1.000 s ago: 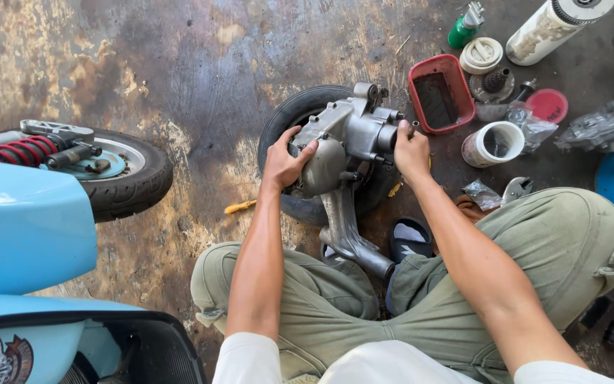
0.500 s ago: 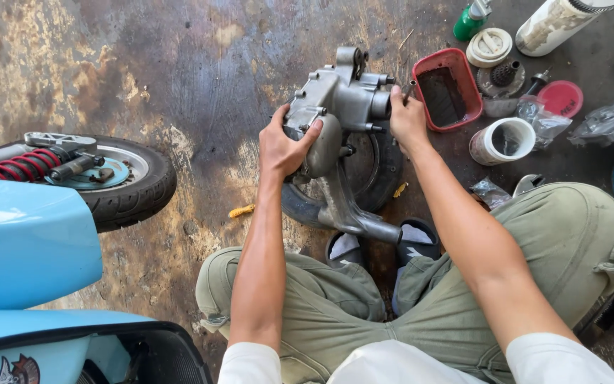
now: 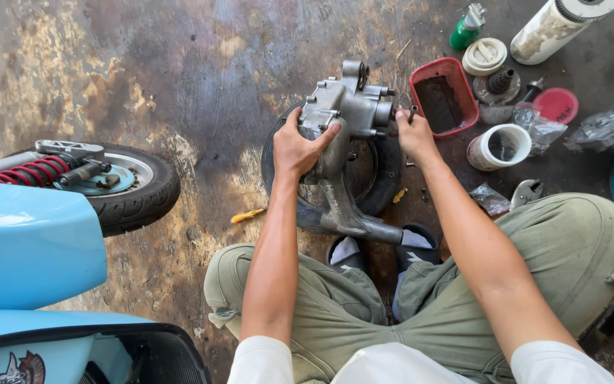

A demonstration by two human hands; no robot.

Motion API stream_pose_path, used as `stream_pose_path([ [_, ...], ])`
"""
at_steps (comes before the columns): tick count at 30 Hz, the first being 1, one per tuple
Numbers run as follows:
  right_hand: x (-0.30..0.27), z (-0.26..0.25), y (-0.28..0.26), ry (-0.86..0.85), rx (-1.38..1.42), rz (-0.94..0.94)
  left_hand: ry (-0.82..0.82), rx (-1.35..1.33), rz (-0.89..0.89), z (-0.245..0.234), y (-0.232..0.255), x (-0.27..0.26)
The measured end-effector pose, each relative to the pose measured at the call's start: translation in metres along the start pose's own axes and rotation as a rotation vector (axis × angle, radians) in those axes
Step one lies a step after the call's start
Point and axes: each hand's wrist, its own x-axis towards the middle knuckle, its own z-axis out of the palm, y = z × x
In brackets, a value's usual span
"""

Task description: The person sits on the floor and uses a wrench to tighten bolts on a metallic engine casing. They remove a bolt, inspect it, and then reinsert it into the casing, continuing to tighten the bolts.

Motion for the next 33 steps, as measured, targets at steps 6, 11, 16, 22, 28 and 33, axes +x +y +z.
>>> stream_pose_path([
  [6,-0.06,-0.035,-0.08,0.096,0.244,-0.484,0.023,-0.015,0.055,0.002,-0.008,0.004],
  [11,-0.066,-0.019,-0.105,-0.256,0.541,-0.293,0.015,0.001,0.055,-0.001,-0.005,0.003],
  [16,-0.06,-0.01,-0.111,-0.388,0.625,-0.203,0.01,-0.006,0.051,-0.002,-0.006,0.002],
  [22,-0.051,-0.01,-0.111,-0.443,0.672,-0.111,0.016,-0.044,0.068,0.001,-0.009,0.003],
  [28,-0.037,-0.013,-0.107,-0.555,0.825,0.113,0.014,-0.052,0.081,0.0,-0.009,0.003],
  [33,-0.03,-0.014,-0.107,-0.621,0.868,0.219,0.014,-0.048,0.091,0.003,-0.016,0.007],
])
